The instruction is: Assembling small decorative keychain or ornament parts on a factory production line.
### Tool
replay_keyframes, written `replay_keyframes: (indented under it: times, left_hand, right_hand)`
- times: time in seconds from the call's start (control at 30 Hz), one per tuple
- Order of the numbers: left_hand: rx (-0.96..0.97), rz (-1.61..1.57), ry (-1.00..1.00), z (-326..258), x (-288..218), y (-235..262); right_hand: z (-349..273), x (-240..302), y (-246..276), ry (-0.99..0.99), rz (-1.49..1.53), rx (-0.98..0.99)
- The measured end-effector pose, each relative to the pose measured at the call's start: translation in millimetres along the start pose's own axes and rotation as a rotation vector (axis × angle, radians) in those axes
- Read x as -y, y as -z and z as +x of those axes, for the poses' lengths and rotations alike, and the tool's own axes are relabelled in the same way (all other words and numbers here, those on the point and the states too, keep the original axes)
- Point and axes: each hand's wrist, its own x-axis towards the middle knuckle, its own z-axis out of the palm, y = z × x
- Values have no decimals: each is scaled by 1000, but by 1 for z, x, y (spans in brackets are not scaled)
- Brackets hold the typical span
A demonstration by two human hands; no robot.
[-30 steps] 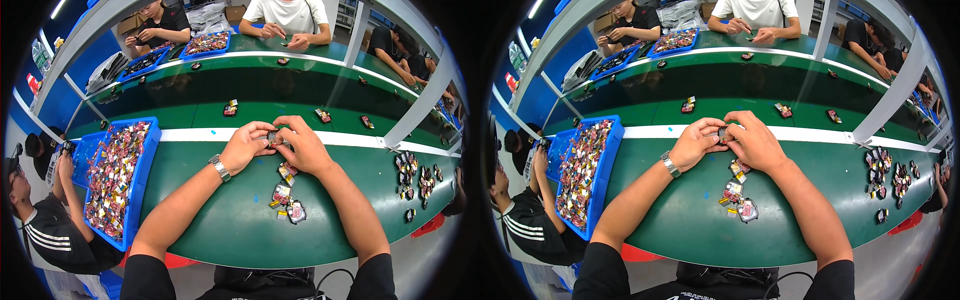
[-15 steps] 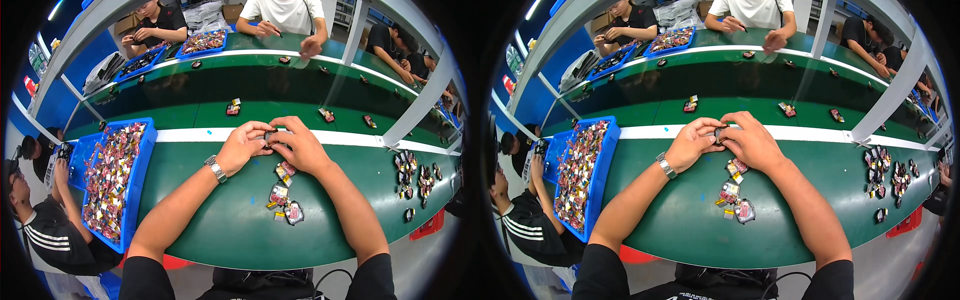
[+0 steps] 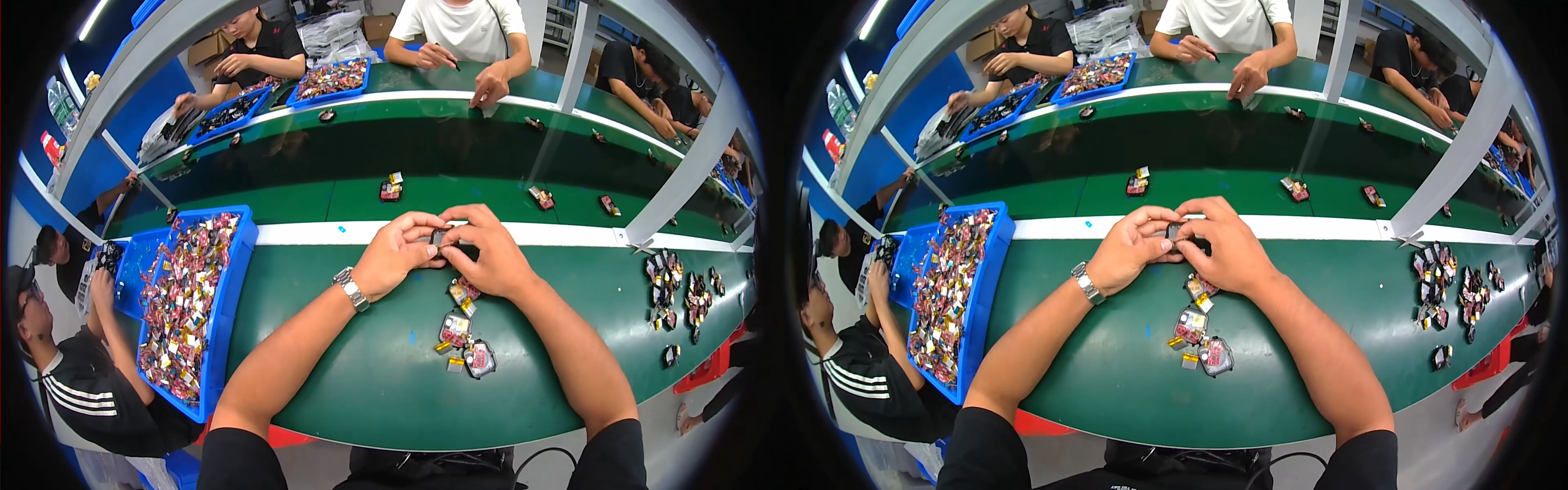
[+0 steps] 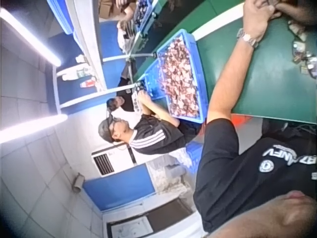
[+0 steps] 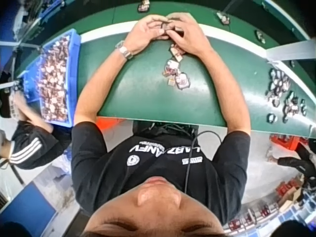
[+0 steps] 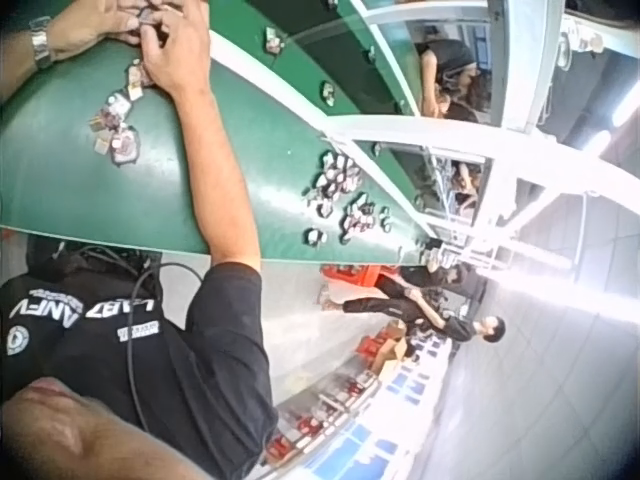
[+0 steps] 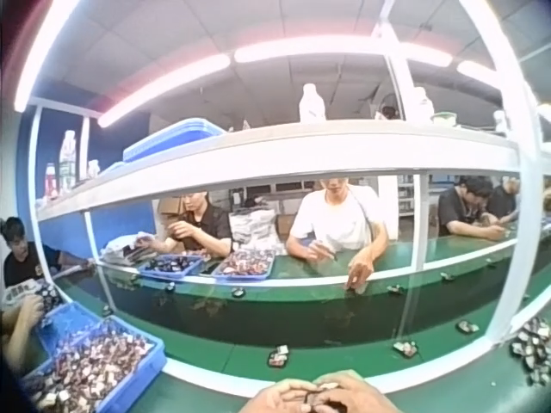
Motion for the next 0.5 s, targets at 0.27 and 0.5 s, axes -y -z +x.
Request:
replay_keyframes:
  times: [0.27,0.5]
  left_hand:
    - [-12,16,3,-1,0,0]
    - [18,-54,-4,-1,1,4]
  right_hand:
    - [-3,4,1,4,98,-5]
    - [-3,11,-9,7,-3,-132]
